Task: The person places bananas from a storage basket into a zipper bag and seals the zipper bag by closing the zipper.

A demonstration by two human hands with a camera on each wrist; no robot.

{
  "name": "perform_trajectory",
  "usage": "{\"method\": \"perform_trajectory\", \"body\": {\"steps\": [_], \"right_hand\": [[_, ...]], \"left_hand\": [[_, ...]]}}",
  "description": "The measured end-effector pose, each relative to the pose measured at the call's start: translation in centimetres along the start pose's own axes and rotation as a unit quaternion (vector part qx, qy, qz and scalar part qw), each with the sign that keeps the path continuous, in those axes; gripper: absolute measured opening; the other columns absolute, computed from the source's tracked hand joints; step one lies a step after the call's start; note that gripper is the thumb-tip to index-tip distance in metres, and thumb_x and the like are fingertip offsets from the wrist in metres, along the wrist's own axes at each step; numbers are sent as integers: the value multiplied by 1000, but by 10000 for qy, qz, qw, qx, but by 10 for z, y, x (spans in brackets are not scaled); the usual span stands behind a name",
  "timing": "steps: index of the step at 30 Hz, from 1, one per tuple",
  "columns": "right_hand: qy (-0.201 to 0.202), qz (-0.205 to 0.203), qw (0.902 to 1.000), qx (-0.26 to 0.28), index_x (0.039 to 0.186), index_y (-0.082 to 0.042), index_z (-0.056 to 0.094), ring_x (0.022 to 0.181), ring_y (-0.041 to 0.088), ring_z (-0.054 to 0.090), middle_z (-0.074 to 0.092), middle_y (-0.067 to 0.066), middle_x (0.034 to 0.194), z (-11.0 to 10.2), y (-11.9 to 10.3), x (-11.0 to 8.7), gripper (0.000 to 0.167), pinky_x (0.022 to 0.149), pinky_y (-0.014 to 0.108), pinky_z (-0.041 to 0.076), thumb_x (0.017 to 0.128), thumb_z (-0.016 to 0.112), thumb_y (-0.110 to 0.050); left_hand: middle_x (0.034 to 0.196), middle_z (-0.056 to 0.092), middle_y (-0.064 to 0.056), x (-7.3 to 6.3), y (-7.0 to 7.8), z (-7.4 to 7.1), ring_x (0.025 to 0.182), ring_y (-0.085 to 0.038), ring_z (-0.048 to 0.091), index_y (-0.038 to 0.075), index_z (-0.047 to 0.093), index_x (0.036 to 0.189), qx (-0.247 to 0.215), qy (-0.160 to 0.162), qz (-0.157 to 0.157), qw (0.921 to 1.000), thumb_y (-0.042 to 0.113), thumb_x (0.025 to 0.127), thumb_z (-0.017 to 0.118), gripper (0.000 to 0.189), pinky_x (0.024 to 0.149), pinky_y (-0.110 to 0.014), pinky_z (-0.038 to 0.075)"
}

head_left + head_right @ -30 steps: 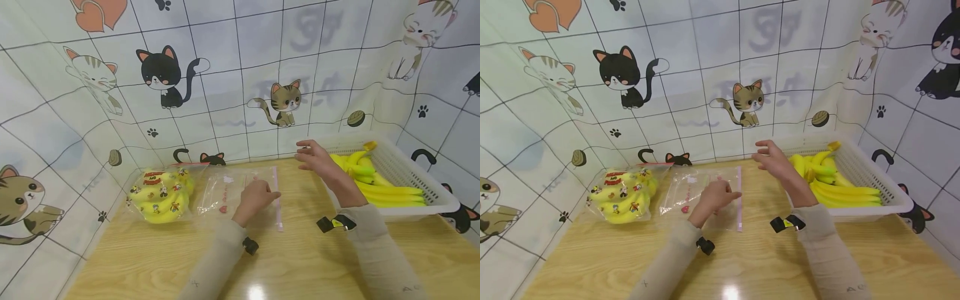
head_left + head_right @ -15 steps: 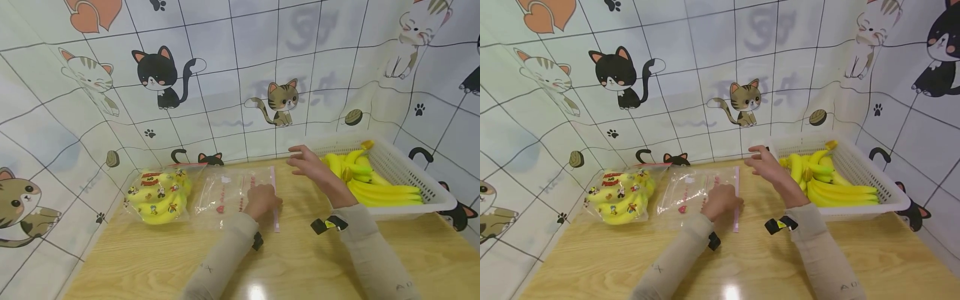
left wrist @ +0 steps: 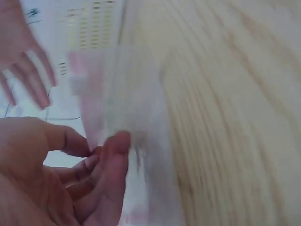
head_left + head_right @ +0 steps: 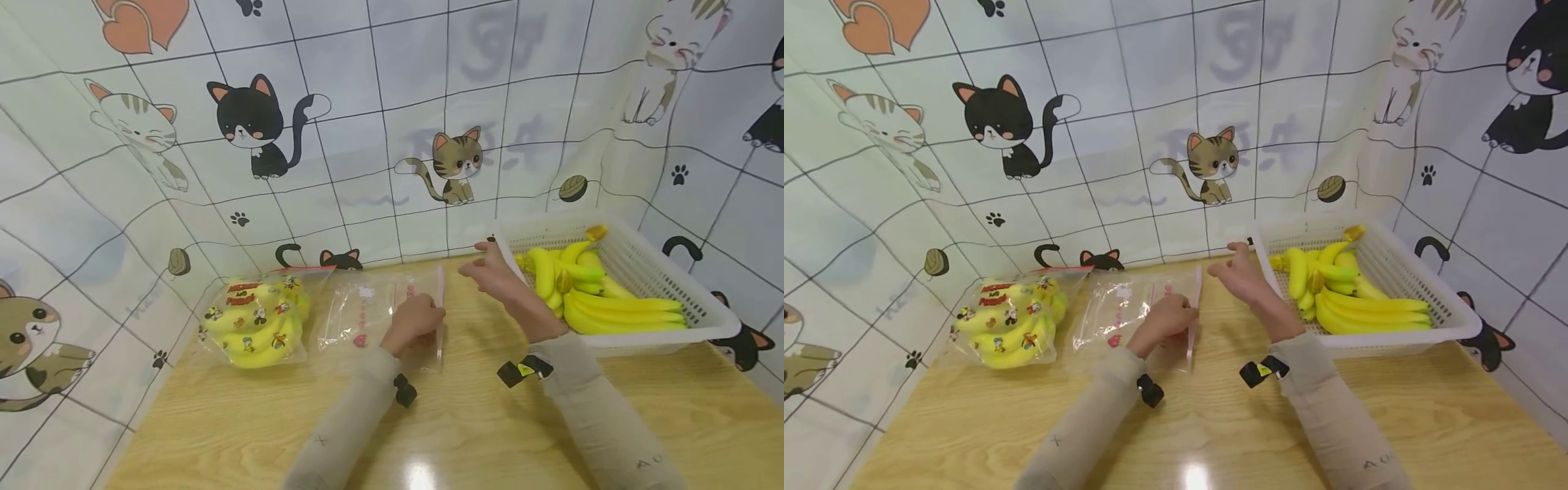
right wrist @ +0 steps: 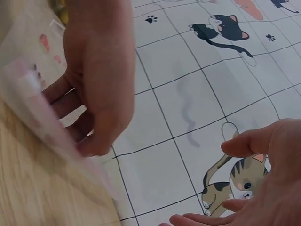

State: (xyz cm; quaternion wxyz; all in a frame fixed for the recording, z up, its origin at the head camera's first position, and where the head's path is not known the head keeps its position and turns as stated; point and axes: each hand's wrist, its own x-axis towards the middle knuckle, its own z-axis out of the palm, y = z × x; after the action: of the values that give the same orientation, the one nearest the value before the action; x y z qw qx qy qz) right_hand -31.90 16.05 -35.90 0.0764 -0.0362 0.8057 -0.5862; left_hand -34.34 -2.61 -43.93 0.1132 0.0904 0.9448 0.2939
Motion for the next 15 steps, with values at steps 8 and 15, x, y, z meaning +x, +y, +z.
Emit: {"method": "perform_trajectory", "body": {"steps": [8,15], "right_hand": [[-4,245,9997,-97,163,-3,-3,147,48,36,27,38,159,17,9,8,86,112,60,44,102,55,-22],[-502,231,9983,168,162,-3,-1,144,49,44,28,33,162,28,14,13,79,110,58,48,108,46,-35]], "left_hand": [[82,64,-5,-21,-10,-10,47,-12,52,9,55,81,-3246,-53,8,9458,19,97,51,20,44,-23,39],[94,66,-6,-33,-6,-24,62,-13,64,4,64,97,-3942,37,46,9190,20,99,55,18,53,-20,52]]}}
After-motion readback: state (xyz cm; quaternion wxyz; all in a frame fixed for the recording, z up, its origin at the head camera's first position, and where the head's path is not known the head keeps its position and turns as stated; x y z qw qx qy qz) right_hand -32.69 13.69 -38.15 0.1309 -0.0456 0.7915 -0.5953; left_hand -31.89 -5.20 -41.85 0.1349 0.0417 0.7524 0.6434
